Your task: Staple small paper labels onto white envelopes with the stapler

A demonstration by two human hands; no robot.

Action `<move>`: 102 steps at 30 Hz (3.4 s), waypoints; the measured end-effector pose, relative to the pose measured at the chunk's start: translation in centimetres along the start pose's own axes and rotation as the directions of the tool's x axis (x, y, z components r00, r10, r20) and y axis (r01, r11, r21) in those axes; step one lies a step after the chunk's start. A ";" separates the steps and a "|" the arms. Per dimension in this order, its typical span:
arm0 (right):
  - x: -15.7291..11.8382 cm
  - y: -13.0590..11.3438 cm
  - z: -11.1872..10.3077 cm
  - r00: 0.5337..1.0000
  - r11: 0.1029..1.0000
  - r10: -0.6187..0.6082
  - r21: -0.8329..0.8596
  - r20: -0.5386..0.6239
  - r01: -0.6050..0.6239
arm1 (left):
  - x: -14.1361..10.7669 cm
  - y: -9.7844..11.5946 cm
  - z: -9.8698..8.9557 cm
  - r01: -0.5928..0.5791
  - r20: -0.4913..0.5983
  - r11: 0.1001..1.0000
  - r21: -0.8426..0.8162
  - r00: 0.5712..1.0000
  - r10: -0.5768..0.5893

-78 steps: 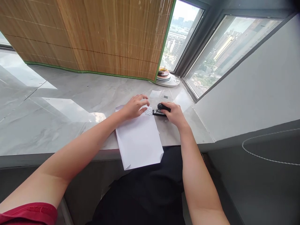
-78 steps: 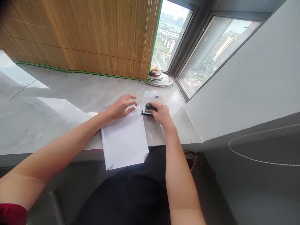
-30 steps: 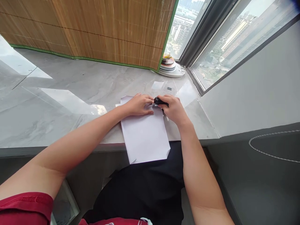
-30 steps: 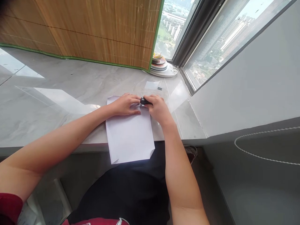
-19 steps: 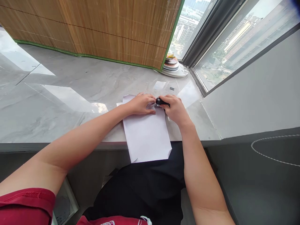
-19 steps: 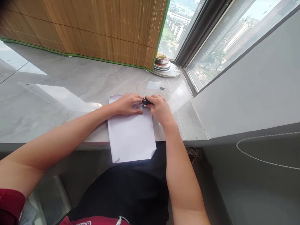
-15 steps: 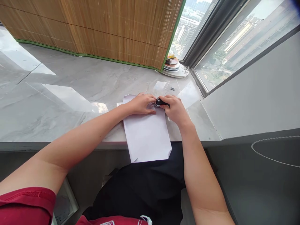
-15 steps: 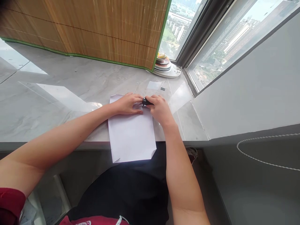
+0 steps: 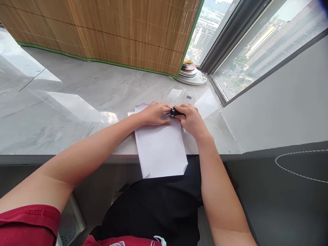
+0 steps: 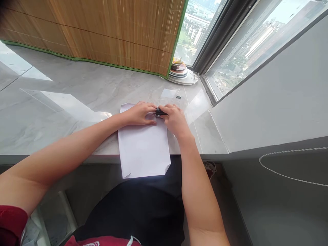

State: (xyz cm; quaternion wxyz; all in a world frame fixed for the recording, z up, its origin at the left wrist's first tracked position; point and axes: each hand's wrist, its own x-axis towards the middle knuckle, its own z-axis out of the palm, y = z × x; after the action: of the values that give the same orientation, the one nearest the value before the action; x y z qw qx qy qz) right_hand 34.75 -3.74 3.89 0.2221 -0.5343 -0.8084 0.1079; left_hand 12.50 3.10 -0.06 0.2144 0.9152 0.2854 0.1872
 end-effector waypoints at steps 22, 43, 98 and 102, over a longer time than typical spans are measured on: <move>-0.1 0.0 0.8 0.999 0.996 0.042 -0.074 -0.018 -0.043 | -0.2 0.3 -0.3 0.035 0.006 0.999 0.002 0.999 -0.035; 0.3 0.0 1.7 1.000 0.976 0.001 -0.216 0.022 0.003 | 0.0 0.3 0.1 0.088 -0.038 0.996 0.002 0.995 -0.088; -1.0 -5.5 6.1 0.988 0.973 0.121 0.210 -0.091 -0.100 | -0.2 -5.4 -2.4 0.171 -0.677 0.821 -0.545 0.488 -0.551; -0.7 -0.8 3.8 0.953 0.964 0.185 0.234 -0.239 -0.128 | -0.3 -6.3 -3.1 0.123 -0.673 0.760 -0.638 0.390 -0.628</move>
State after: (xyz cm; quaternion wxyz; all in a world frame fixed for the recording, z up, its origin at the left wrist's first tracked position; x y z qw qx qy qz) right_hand 32.56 -4.40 0.71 0.3732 -0.5792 -0.7108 0.1415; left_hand 8.09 8.51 -0.68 0.3039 0.5119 0.5028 0.6267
